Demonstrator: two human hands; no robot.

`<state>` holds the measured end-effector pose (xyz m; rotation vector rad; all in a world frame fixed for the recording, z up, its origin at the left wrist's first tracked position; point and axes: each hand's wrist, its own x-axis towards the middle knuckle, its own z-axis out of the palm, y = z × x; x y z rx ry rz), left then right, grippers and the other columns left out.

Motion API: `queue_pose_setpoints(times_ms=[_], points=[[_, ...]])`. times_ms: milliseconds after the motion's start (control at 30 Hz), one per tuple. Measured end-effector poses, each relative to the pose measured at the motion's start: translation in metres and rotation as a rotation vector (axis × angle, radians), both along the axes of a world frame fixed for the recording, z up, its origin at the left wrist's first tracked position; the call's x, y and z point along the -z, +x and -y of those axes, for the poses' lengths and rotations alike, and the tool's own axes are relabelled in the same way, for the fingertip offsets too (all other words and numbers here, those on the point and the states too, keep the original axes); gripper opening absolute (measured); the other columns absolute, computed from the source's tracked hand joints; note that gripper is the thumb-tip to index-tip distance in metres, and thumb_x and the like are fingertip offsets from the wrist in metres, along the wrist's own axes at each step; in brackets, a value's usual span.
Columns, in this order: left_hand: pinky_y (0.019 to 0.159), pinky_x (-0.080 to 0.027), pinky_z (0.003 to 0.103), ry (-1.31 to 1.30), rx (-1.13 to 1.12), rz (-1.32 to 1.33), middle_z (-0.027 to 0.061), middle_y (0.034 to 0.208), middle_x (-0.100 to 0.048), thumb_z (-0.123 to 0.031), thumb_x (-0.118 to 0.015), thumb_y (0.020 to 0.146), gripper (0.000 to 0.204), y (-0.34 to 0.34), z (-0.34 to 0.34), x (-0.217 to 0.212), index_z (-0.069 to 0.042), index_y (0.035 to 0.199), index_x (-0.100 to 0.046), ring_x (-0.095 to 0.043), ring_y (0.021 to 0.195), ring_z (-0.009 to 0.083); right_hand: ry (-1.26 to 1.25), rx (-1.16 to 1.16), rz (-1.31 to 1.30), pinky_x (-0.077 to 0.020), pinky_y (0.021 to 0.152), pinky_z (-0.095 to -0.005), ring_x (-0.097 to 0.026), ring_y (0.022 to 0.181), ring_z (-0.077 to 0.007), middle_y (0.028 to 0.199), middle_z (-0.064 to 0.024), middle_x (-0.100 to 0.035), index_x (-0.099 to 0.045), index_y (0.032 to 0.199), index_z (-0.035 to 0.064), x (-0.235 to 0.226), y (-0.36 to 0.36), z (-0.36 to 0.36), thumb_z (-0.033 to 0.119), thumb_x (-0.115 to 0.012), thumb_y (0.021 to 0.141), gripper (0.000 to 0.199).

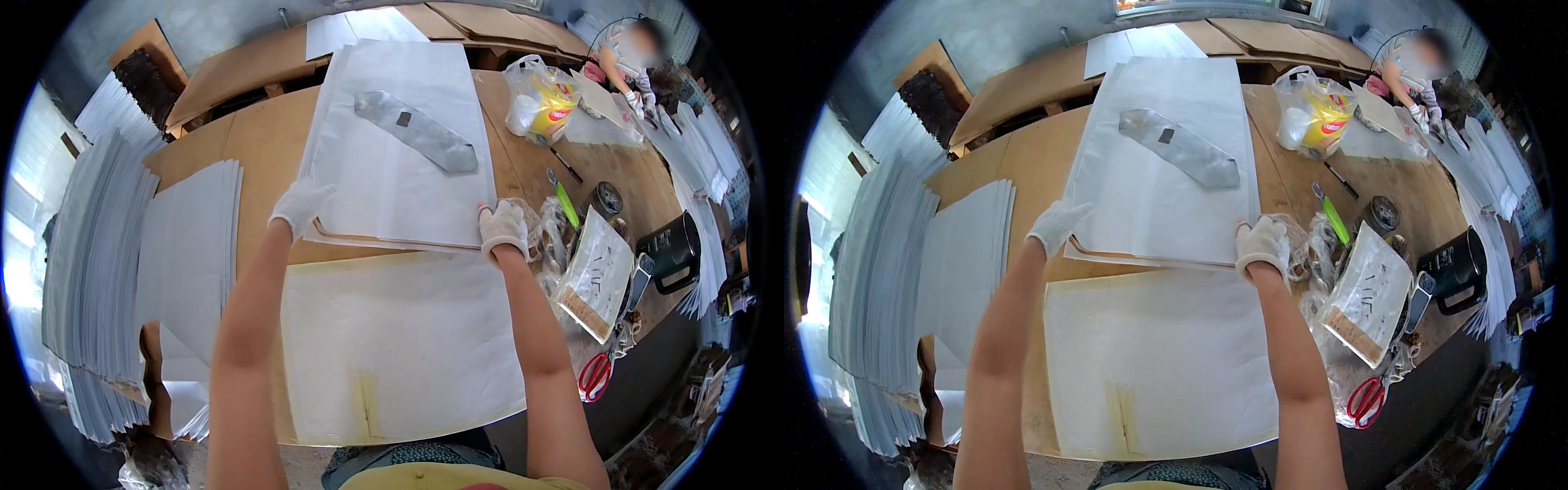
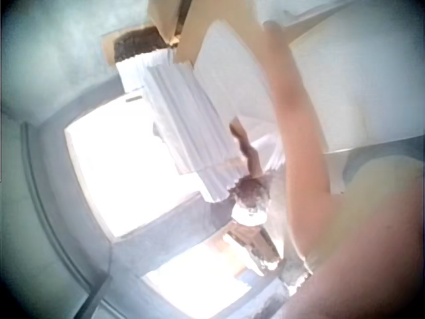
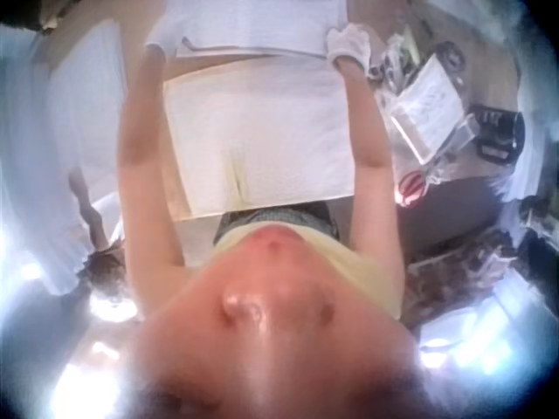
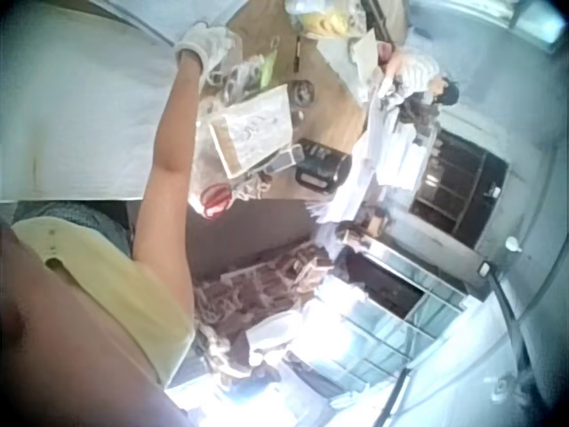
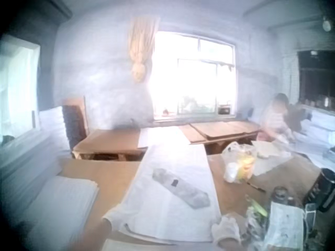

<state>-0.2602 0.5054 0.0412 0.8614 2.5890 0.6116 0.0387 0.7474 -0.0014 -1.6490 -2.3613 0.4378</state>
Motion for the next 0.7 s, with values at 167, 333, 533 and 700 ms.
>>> queue_pose_setpoints(times_ms=[167, 333, 533, 700], points=[[0.101, -0.050, 0.047, 0.078, -0.020, -0.002, 0.0298, 0.123, -0.071, -0.056, -0.054, 0.098, 0.072, -0.024, 0.013, 0.032, 0.005, 0.134, -0.065, -0.066, 0.120, 0.0445, -0.086, -0.005, -0.023, -0.0535, 0.101, -0.0543, -0.067, 0.118, -0.0465, 0.126, -0.0294, -0.070, -0.069, 0.126, 0.0000, -0.011, 0.006, 0.009, 0.050, -0.059, 0.102, 0.056], [0.101, -0.049, 0.049, 0.206, -0.121, 0.168, 0.0283, 0.122, -0.072, -0.047, -0.052, 0.101, 0.059, -0.035, 0.046, 0.050, 0.001, 0.133, -0.066, -0.066, 0.117, 0.0446, -0.190, -0.115, -0.025, -0.0525, 0.103, -0.0540, -0.065, 0.122, -0.0479, 0.125, -0.0312, -0.070, -0.071, 0.121, -0.0018, -0.021, 0.004, 0.039, 0.049, -0.056, 0.103, 0.056], [0.093, -0.050, 0.051, 0.333, -0.245, -0.044, 0.0277, 0.118, -0.070, -0.039, -0.050, 0.102, 0.044, 0.048, 0.122, 0.051, -0.003, 0.119, -0.069, -0.065, 0.107, 0.0478, -0.247, -0.285, -0.055, -0.0484, 0.102, -0.0571, -0.062, 0.120, -0.0521, 0.121, -0.0340, -0.068, -0.064, 0.121, -0.0009, -0.019, 0.077, 0.096, 0.049, -0.052, 0.105, 0.054], [0.074, -0.052, 0.040, 0.323, -0.275, 0.264, 0.0107, 0.087, -0.067, -0.038, -0.053, 0.108, 0.043, 0.204, 0.238, 0.061, 0.002, 0.116, -0.068, -0.062, 0.079, 0.0195, -0.363, -0.344, -0.063, -0.0492, 0.093, -0.0617, -0.064, 0.107, -0.0560, 0.107, -0.0358, -0.069, -0.056, 0.120, 0.0001, -0.007, 0.207, 0.172, 0.049, -0.051, 0.105, 0.051]])
